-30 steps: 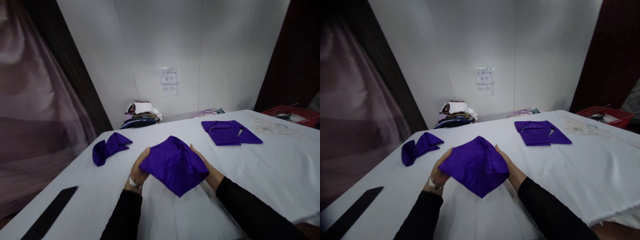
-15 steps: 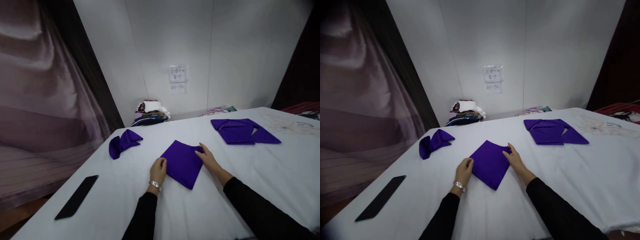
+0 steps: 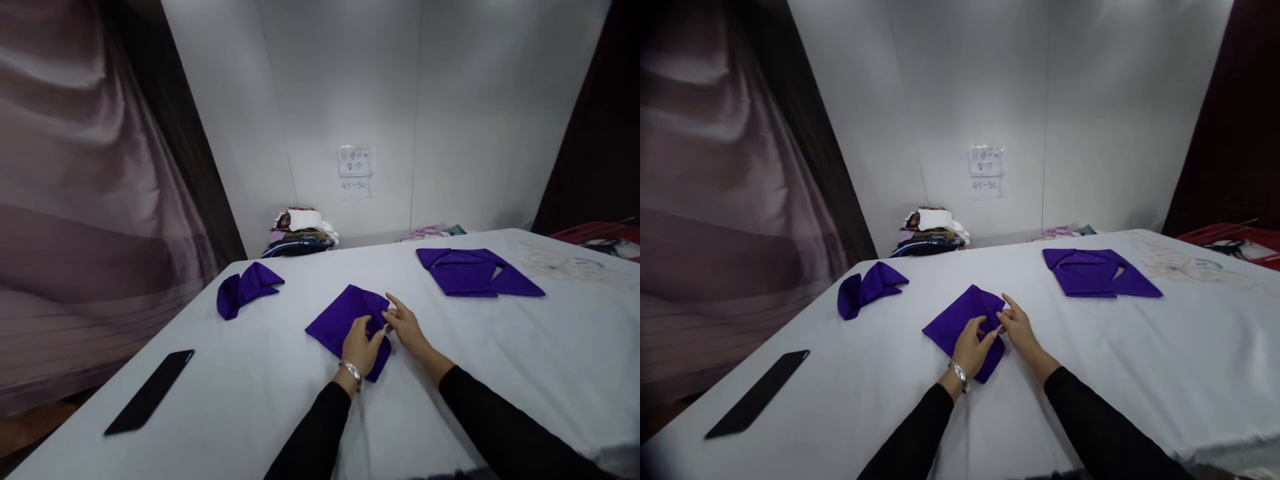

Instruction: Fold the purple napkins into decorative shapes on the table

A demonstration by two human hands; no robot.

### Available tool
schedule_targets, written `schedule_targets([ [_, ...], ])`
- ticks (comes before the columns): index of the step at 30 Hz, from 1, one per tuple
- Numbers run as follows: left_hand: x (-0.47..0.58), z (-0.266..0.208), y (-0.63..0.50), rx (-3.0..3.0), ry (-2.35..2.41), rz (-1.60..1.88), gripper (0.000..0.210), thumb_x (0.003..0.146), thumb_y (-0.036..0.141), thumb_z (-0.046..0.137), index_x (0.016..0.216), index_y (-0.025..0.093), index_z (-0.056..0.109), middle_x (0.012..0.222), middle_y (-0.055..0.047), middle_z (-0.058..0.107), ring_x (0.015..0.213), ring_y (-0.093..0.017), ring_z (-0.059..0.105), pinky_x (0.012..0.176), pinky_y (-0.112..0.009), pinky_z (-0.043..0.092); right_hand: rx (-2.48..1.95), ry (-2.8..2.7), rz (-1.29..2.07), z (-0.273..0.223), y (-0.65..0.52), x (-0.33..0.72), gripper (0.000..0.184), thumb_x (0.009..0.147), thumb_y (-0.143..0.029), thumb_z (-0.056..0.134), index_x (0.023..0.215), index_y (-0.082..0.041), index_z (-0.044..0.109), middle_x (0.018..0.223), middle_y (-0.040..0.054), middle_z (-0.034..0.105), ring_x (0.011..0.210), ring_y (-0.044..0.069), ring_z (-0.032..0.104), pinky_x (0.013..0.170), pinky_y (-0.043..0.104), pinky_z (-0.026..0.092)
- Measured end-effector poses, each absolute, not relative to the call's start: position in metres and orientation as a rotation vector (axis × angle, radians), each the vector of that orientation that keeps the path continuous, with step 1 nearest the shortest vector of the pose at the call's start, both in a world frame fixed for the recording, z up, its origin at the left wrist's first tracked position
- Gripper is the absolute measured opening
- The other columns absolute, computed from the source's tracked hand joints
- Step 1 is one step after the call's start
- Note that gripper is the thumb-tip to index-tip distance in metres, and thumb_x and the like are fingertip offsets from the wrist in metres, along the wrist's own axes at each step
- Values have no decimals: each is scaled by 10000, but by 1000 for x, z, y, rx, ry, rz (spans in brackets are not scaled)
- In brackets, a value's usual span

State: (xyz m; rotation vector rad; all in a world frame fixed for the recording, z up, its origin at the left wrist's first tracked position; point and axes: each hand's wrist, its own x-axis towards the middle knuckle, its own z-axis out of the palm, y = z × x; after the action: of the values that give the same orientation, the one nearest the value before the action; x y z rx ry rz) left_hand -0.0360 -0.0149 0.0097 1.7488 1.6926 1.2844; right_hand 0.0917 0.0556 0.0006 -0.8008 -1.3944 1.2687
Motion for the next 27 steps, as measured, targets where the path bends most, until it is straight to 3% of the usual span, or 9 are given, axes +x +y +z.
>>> schedule_targets([
  [3,-38,10,-9,1519,1661,1443,414,734,442,560,1056,182,556,1032,-80,592,824,-179,552,750,-307,408,-733,-1569,1172,3,43,87,630,759,-326,554,1338,-189,348,562,-71,446,476,94,441,468,233,414],
  [6,-40,8,-7,1393,1623,1541,297,741,444,548,862,178,596,814,-32,610,745,-154,533,687,-271,394,-708,-1736,1056,2,35,87,578,793,-320,521,1340,-234,355,562,-65,450,484,97,430,486,235,415],
  [9,-47,9,-6,1341,1629,1565,313,745,451,526,581,185,506,529,49,460,524,-99,414,536,-239,332,-695,-1783,1055,3,34,89,580,811,-332,501,1356,-241,322,586,-54,472,505,105,450,506,243,430],
  [11,-58,15,-5,1283,1642,1604,375,728,468,533,503,193,411,465,78,349,470,-78,328,487,-229,280,-706,-1698,1095,4,38,93,601,806,-357,504,1360,-228,309,594,-54,467,503,105,453,490,245,435],
  [17,-122,73,-11,1087,1672,1818,417,722,563,486,558,209,341,480,95,297,453,-64,258,434,-211,220,-752,-1416,1120,27,62,127,671,732,-406,588,1321,-181,358,560,-55,492,493,118,482,440,246,419],
  [22,-158,127,-43,1098,1660,1974,387,699,545,542,587,192,428,521,72,402,481,-72,341,445,-205,290,-769,-1330,1032,59,75,167,633,723,-358,621,1294,-214,387,559,-64,492,490,104,473,462,241,427],
  [27,-184,138,-62,1116,1694,2041,375,708,523,550,588,189,430,531,78,389,492,-69,362,457,-190,339,-756,-1341,924,85,86,195,600,730,-323,617,1284,-244,405,541,-78,448,441,76,406,406,199,349],
])
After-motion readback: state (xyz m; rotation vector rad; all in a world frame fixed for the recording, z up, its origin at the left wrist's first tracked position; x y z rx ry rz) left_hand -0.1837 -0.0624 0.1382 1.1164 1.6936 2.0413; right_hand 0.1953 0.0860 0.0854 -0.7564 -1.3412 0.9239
